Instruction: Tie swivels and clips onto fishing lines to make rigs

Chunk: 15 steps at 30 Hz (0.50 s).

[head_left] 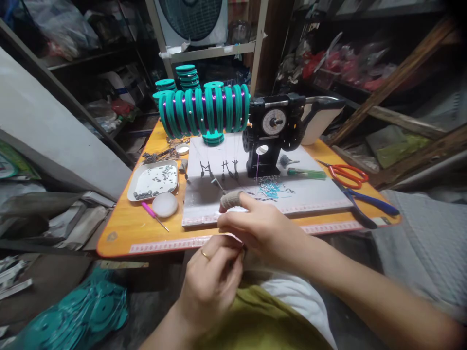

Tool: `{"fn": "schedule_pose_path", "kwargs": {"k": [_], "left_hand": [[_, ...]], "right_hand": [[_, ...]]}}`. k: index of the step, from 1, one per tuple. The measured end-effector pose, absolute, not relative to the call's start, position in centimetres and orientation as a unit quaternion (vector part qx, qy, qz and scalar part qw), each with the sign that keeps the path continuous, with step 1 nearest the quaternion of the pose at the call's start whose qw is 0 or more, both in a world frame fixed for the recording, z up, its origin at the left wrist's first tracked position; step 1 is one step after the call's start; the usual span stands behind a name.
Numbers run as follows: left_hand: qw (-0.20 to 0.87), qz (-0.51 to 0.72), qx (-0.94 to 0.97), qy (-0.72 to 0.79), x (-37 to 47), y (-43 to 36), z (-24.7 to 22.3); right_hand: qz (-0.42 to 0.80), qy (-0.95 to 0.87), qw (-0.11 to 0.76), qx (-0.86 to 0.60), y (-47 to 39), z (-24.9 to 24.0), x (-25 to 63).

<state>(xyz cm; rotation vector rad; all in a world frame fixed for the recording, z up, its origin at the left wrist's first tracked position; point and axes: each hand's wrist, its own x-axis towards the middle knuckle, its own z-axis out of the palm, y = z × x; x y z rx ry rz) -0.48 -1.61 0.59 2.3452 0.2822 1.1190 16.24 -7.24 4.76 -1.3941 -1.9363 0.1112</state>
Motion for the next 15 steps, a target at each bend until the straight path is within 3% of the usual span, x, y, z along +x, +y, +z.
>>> {"fn": "schedule_pose_path", "kwargs": {"k": [3,6,10,15], "left_hand": [[0.551,0.361,0.713,0.240,-0.1,-2.9,-0.5],[0.753,0.319,0.498,0.289,0.5,-4.2,-1.7],[0.828,0.320,0.365,0.282,1.3,-5.5,-2.2],[0.840,0.311,0.359,0.263,1.7,-5.9,-1.7]], "right_hand": [[-0.045,-0.712,0.450,-0.537,-9.4,3.5,16.2],[0.045,-0.622,0.474,-0.621,-11.6,2.2,15.8],[0.254,-0.494,0.502,-0.663,-12.9,0.2,14.5],[0.299,-0.391,0.625,-0.606,-13.5,-1.5,13.0]]}}
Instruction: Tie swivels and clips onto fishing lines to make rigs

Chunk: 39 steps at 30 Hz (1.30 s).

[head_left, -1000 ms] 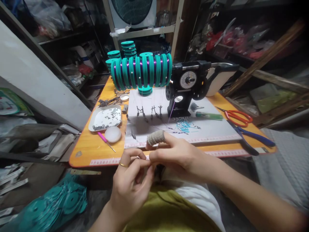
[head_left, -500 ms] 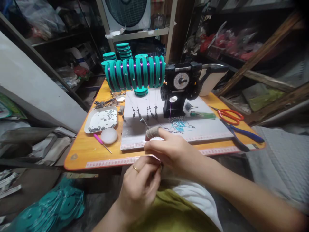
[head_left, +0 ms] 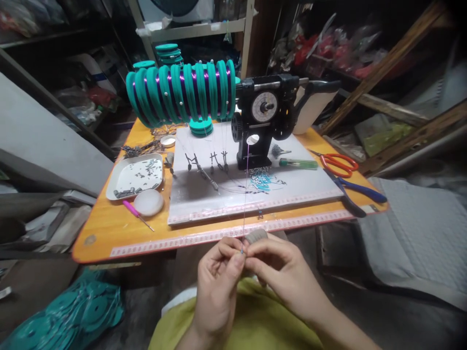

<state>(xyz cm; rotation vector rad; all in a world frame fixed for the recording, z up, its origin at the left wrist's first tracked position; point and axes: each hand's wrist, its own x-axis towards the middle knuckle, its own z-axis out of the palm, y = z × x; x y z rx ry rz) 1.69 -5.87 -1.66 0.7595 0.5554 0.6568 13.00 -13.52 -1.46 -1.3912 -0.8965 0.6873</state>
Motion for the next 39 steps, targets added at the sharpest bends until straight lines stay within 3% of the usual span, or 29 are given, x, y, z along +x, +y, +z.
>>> {"fn": "schedule_pose_path", "kwargs": {"k": [3,6,8,15,22,25,28,31,35,39], "left_hand": [[0.875,0.235,0.323,0.272,1.7,-5.6,-1.2],[0.916,0.146,0.267,0.263,1.9,-5.2,-1.0],[0.935,0.101,0.236,0.244,2.1,-4.9,-0.9],[0.945,0.036,0.208,0.249,3.0,-4.3,-1.1],[0.907,0.059,0.332,0.252,2.8,-4.2,-0.8],[0.798,0.162,0.531,0.232,2.3,-4.2,-0.3],[0.549,0.309,0.751,0.196,1.8,-4.3,0.2],[0.339,0.401,0.839,0.141,1.3,-4.4,0.6],[0.251,0.415,0.868,0.111,0.5,-3.9,1.4],[0.208,0.421,0.877,0.101,-0.5,-2.8,2.4]], "right_hand": [[0.171,-0.489,0.605,-0.604,-14.7,-1.9,13.5],[-0.035,-0.617,0.497,-0.609,-15.9,-2.1,14.9],[-0.097,-0.661,0.438,-0.601,-16.2,-2.2,16.0],[-0.157,-0.735,0.372,-0.544,-16.0,-2.6,18.6],[-0.114,-0.738,0.364,-0.557,-16.6,-2.2,18.7],[-0.092,-0.729,0.369,-0.570,-16.8,-1.5,18.3],[-0.059,-0.723,0.369,-0.581,-16.8,-0.6,17.9],[-0.046,-0.709,0.394,-0.584,-16.3,0.3,17.4],[0.026,-0.680,0.438,-0.587,-14.5,1.2,16.8],[0.054,-0.750,0.379,-0.539,-12.0,2.1,16.6]]}}
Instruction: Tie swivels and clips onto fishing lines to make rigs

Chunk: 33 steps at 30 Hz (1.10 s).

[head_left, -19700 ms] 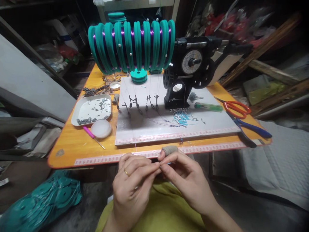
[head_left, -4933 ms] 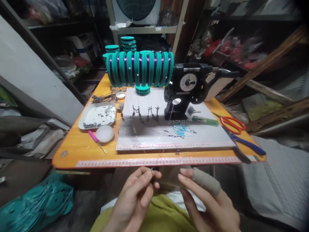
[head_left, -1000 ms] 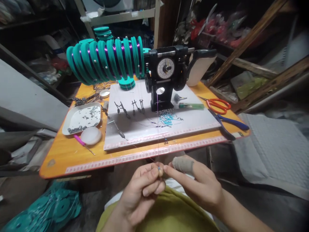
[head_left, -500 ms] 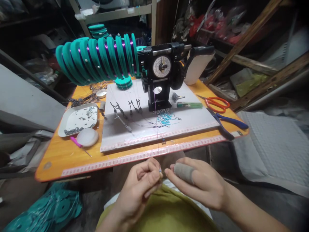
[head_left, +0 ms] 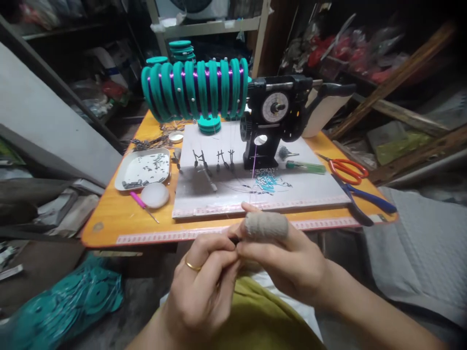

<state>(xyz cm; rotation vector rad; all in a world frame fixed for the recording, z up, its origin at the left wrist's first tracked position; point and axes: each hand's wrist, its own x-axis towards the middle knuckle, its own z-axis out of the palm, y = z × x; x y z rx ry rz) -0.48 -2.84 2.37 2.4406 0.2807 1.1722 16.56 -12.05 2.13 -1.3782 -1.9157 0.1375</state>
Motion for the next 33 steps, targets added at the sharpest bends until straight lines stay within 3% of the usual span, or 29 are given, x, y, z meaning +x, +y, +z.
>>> {"fn": "schedule_pose_path", "kwargs": {"k": [9,13,15,20,22,27,33], "left_hand": [[0.096,0.426,0.892,0.119,-1.1,-0.8,1.7],[0.050,0.405,0.913,-0.007,-1.0,-0.3,1.7],[0.132,0.391,0.911,-0.028,-0.9,-0.2,2.0],[0.669,0.242,0.674,0.199,-0.7,-0.6,2.5],[0.806,0.169,0.518,0.230,-0.6,-0.7,2.3],[0.897,0.109,0.360,0.233,-0.3,-1.0,1.7],[0.872,0.130,0.423,0.209,-0.2,-0.9,1.7]], "right_hand": [[-0.021,-0.714,0.375,-0.592,-9.0,4.1,15.6],[-0.023,-0.708,0.363,-0.606,-8.2,4.5,15.7],[-0.033,-0.715,0.365,-0.596,-8.1,4.3,16.0],[-0.081,-0.793,0.388,-0.462,-9.3,3.4,17.1],[-0.099,-0.821,0.369,-0.425,-9.7,3.2,17.2],[-0.115,-0.775,0.418,-0.459,-9.7,3.0,16.5],[-0.021,-0.776,0.409,-0.480,-10.2,3.6,16.7]]}}
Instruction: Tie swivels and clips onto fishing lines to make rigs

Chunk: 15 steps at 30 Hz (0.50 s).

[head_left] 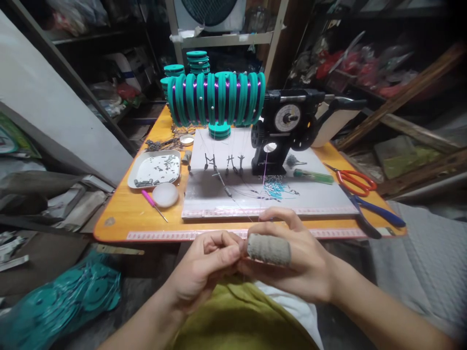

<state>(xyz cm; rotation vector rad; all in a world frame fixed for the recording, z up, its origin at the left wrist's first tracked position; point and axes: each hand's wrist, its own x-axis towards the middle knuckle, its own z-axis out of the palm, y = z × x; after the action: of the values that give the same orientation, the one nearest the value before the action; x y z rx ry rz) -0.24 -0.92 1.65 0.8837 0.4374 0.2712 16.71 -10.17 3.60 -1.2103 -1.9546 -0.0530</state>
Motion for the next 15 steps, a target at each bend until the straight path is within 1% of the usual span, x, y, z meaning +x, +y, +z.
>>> {"fn": "schedule_pose_path", "kwargs": {"k": [1,2,3,5,7,9,11,12,13,14,15], "left_hand": [[0.838,0.158,0.482,0.204,-0.3,-0.9,1.6],[0.780,0.199,0.560,0.197,-0.3,-0.9,1.6],[0.696,0.253,0.645,0.188,-0.3,-1.0,1.5],[0.480,0.363,0.782,0.161,-0.3,-1.3,1.2],[0.297,0.433,0.842,0.126,-0.3,-1.6,0.8],[0.190,0.457,0.864,0.094,-0.2,-1.8,0.4],[0.127,0.457,0.879,0.049,-0.1,-1.8,0.2],[0.115,0.450,0.885,0.023,0.0,-1.8,0.2],[0.127,0.441,0.889,0.006,0.1,-1.7,0.3],[0.170,0.428,0.888,0.004,0.1,-1.7,0.5],[0.244,0.409,0.879,0.025,0.1,-1.6,0.7]], "right_hand": [[0.012,-0.768,0.412,-0.490,-10.3,3.7,16.8],[0.043,-0.757,0.420,-0.499,-10.5,3.7,16.9],[0.068,-0.744,0.431,-0.506,-10.5,3.6,16.9],[0.091,-0.716,0.464,-0.513,-10.5,3.4,16.9],[0.083,-0.698,0.493,-0.513,-10.1,3.2,16.8],[0.057,-0.685,0.499,-0.528,-9.5,3.2,16.6],[0.034,-0.680,0.489,-0.545,-8.9,3.4,16.5],[0.029,-0.678,0.483,-0.553,-8.7,3.4,16.5],[0.025,-0.679,0.479,-0.555,-8.6,3.5,16.5],[0.022,-0.680,0.477,-0.556,-8.6,3.5,16.6],[0.015,-0.681,0.477,-0.555,-8.7,3.4,16.8]]}}
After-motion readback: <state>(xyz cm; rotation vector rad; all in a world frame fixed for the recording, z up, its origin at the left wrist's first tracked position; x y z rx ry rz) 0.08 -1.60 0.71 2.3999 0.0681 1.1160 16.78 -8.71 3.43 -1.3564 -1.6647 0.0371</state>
